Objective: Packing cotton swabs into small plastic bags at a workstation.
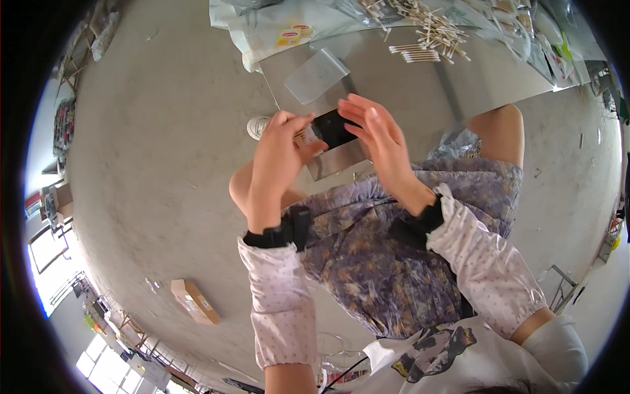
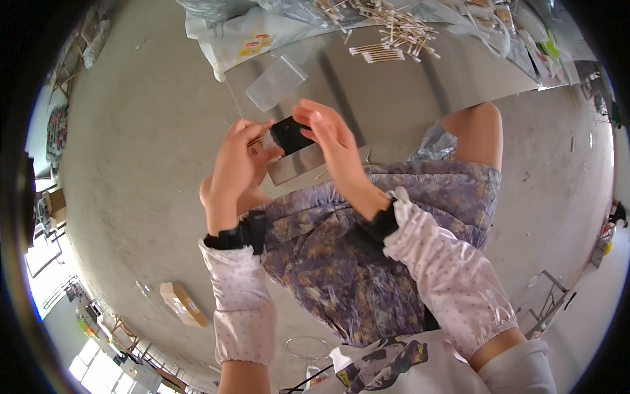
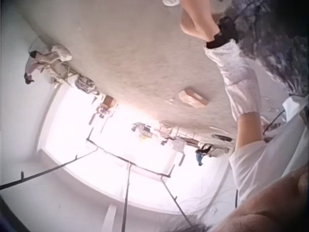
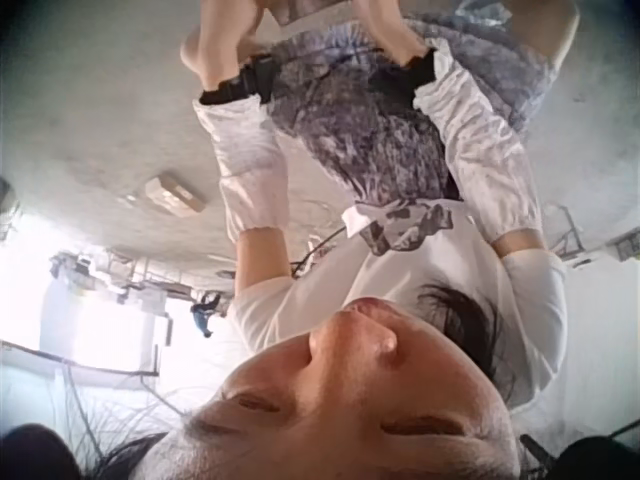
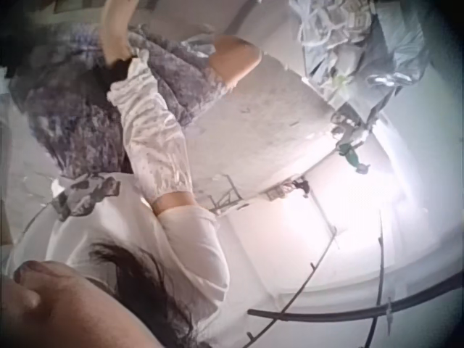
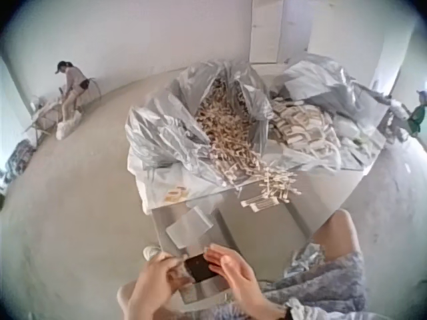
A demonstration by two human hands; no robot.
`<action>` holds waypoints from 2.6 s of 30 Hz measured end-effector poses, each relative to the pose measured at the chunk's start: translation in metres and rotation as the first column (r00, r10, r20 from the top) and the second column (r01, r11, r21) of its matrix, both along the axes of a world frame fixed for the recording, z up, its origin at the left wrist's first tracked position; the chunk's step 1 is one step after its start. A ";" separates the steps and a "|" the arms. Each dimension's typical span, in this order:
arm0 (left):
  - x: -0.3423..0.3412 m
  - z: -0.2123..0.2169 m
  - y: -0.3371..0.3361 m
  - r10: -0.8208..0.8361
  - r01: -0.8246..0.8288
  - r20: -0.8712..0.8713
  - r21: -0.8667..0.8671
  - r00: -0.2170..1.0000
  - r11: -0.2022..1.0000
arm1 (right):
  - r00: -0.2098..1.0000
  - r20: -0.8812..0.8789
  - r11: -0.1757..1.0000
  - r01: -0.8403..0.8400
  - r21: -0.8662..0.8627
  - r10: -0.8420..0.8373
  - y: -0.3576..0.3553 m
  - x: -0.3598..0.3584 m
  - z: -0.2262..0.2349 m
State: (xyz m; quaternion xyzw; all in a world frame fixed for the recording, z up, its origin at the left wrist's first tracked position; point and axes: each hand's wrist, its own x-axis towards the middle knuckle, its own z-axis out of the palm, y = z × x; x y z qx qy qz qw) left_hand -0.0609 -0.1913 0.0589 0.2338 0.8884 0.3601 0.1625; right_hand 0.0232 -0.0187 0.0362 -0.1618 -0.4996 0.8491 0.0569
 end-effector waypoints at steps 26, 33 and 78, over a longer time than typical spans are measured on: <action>0.094 0.043 0.076 0.329 -0.203 -0.209 0.463 0.921 0.863 | 0.968 -0.172 0.971 -0.207 -0.120 0.185 0.042 0.053 0.048; 0.079 0.006 0.118 0.438 -0.398 0.095 0.617 0.894 0.679 | 0.931 -0.147 0.938 -0.344 -0.048 0.334 0.091 0.020 0.023; 0.135 0.044 0.086 0.011 -0.101 0.137 0.670 0.990 0.735 | 0.865 -0.119 0.850 -0.501 -0.165 0.487 0.113 0.097 0.069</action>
